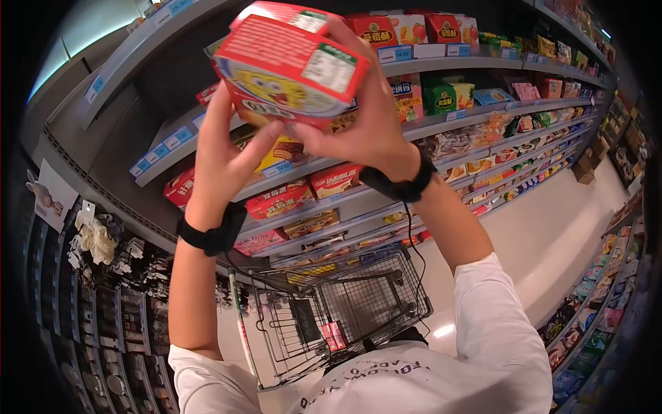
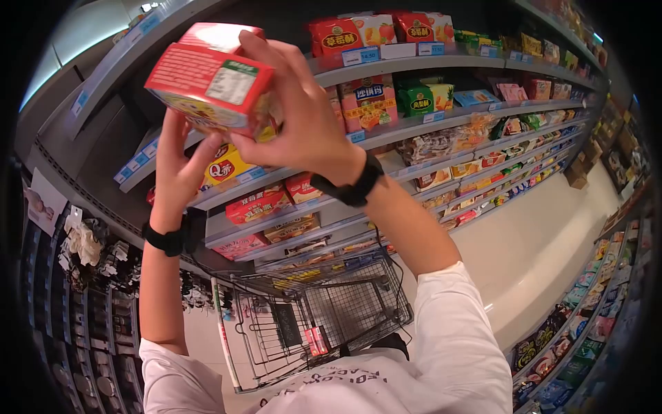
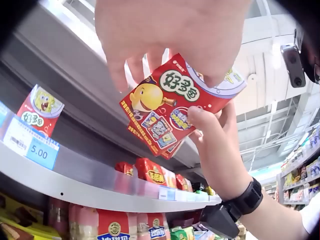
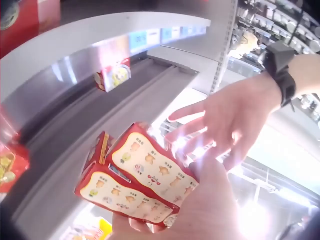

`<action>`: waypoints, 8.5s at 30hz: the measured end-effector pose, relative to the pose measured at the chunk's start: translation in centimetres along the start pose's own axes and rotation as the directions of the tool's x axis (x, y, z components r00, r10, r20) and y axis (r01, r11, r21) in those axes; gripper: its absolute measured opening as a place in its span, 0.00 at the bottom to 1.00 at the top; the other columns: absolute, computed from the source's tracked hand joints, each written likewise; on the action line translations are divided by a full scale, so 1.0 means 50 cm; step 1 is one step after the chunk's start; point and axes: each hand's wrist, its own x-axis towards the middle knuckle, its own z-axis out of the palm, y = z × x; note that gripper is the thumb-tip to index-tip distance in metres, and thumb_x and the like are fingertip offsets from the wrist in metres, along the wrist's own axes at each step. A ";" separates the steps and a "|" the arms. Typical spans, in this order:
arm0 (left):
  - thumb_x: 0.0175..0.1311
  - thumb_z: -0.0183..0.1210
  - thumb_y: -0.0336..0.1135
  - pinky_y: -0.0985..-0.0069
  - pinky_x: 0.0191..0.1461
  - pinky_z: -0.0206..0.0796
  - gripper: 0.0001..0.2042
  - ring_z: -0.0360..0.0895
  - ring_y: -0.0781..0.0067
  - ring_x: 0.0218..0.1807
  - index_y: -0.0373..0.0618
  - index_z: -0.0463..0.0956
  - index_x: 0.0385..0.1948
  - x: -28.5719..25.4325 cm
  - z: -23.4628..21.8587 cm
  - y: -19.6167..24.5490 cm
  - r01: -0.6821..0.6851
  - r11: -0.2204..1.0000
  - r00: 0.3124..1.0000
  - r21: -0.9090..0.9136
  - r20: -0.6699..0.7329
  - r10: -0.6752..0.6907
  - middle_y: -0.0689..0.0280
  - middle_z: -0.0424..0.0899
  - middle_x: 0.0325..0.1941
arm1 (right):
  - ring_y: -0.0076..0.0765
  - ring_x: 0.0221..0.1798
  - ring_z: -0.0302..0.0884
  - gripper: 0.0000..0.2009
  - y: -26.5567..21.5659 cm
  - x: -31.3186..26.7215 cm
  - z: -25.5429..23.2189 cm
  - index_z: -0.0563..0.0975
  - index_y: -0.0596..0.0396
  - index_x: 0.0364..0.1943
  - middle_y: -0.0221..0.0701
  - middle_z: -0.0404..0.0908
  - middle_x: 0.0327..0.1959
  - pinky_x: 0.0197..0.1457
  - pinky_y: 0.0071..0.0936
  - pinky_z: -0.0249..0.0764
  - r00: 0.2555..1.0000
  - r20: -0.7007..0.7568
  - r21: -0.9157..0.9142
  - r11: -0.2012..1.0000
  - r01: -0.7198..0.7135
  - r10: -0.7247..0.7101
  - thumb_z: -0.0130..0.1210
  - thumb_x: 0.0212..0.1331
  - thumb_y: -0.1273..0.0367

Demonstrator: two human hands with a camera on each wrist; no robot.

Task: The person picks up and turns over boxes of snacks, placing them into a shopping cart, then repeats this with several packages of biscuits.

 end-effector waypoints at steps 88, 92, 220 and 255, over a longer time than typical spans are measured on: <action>0.53 0.61 0.29 0.68 0.64 0.59 0.31 0.70 0.68 0.59 0.37 0.59 0.61 -0.778 0.220 0.291 0.702 0.483 0.495 -0.524 -0.128 -0.859 0.61 0.71 0.59 | 0.49 0.41 0.79 0.31 -0.278 -0.635 -0.101 0.73 0.53 0.53 0.39 0.81 0.41 0.46 0.36 0.74 0.546 0.592 -0.040 0.697 -0.716 0.594 0.68 0.44 0.56; 0.56 0.54 0.37 0.61 0.66 0.59 0.29 0.71 0.63 0.61 0.38 0.60 0.61 -0.797 0.235 0.261 0.530 0.379 0.354 -0.758 -0.208 -0.912 0.59 0.71 0.60 | 0.51 0.41 0.79 0.35 -0.292 -0.638 -0.089 0.69 0.51 0.58 0.41 0.81 0.38 0.43 0.41 0.74 0.406 0.615 -0.235 0.648 -0.724 0.677 0.64 0.44 0.51; 0.69 0.50 0.52 0.83 0.27 0.78 0.22 0.84 0.76 0.37 0.46 0.65 0.54 -0.856 0.310 0.206 0.642 -0.240 -0.115 -0.728 0.217 -0.969 0.62 0.82 0.45 | 0.14 0.29 0.74 0.22 -0.217 -0.722 -0.074 0.70 0.51 0.58 0.25 0.79 0.36 0.26 0.14 0.70 -0.202 0.638 -0.012 -0.252 -0.968 0.743 0.52 0.63 0.58; 0.69 0.49 0.39 0.71 0.67 0.59 0.31 0.64 0.72 0.66 0.43 0.46 0.71 -0.865 0.214 0.244 0.629 0.020 0.235 -0.777 0.166 -0.958 0.62 0.63 0.68 | 0.21 0.54 0.73 0.29 -0.320 -0.710 0.099 0.53 0.51 0.71 0.28 0.68 0.61 0.55 0.28 0.73 -0.216 0.856 0.067 -0.515 -0.855 0.470 0.36 0.63 0.70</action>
